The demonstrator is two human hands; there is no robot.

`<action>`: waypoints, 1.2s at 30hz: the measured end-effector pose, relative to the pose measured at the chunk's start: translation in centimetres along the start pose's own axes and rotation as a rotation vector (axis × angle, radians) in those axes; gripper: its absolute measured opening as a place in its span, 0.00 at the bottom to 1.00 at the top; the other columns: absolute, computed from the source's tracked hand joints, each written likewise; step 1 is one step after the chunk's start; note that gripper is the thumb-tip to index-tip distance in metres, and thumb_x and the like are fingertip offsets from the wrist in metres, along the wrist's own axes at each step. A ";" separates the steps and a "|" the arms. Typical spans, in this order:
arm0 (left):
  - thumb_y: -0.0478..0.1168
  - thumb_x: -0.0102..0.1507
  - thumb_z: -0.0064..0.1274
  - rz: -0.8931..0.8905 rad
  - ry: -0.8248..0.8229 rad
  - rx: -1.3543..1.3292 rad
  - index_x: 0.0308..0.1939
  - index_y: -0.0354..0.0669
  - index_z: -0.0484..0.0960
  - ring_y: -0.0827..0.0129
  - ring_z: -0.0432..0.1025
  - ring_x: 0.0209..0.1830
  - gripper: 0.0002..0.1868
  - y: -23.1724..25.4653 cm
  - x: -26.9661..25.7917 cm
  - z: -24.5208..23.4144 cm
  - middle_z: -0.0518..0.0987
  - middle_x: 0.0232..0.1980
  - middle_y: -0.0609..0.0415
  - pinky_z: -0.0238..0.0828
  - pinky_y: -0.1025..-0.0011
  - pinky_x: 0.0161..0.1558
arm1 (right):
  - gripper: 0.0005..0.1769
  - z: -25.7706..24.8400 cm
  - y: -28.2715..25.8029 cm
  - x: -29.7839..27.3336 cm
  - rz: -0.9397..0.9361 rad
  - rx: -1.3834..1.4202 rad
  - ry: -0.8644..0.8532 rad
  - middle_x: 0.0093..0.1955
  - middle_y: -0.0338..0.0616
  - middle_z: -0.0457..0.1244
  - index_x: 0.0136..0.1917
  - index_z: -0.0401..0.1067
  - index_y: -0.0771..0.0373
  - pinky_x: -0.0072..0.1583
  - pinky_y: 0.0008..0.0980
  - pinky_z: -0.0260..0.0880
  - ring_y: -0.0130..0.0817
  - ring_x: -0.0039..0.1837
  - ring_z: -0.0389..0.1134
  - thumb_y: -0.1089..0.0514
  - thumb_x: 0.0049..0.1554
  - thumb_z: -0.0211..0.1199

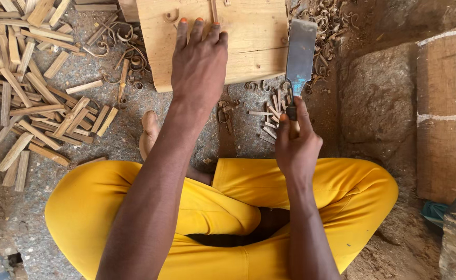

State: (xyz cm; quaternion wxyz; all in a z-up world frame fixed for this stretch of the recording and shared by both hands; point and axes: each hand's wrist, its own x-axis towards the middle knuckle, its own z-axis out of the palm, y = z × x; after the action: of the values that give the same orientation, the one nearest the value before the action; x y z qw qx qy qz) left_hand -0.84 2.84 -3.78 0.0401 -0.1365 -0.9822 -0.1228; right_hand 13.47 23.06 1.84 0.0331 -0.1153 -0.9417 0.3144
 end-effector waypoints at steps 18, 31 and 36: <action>0.30 0.63 0.55 -0.072 0.060 -0.006 0.63 0.60 0.83 0.46 0.62 0.74 0.26 -1.7 -0.5 0.5 0.76 0.70 0.51 0.32 0.39 0.74 | 0.26 -0.2 -3.9 -5.1 -0.111 0.176 -0.193 0.38 0.45 0.70 0.74 0.66 0.62 0.39 0.28 0.69 0.18 0.37 0.68 0.60 0.65 0.64; 0.29 0.63 0.59 -0.100 0.062 -0.113 0.63 0.56 0.84 0.47 0.63 0.74 0.26 -1.5 -0.3 0.3 0.77 0.69 0.49 0.33 0.41 0.76 | 0.26 0.5 -4.4 -5.2 -0.033 0.080 -0.275 0.29 0.48 0.69 0.73 0.68 0.60 0.31 0.36 0.65 0.26 0.27 0.67 0.60 0.62 0.65; 0.23 0.59 0.54 -0.021 0.084 -0.008 0.63 0.47 0.83 0.46 0.64 0.73 0.29 -0.4 -0.7 -1.8 0.76 0.69 0.47 0.36 0.43 0.76 | 0.25 0.5 -5.3 -4.5 -0.148 0.105 -0.217 0.31 0.50 0.70 0.73 0.68 0.61 0.32 0.38 0.66 0.31 0.27 0.69 0.64 0.63 0.61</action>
State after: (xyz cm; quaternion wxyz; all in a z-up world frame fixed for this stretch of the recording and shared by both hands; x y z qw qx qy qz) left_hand -0.16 1.86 -2.17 0.0797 -0.1208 -0.9805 -0.1327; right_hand 16.75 17.63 4.68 -0.0397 -0.0089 -0.9280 0.3703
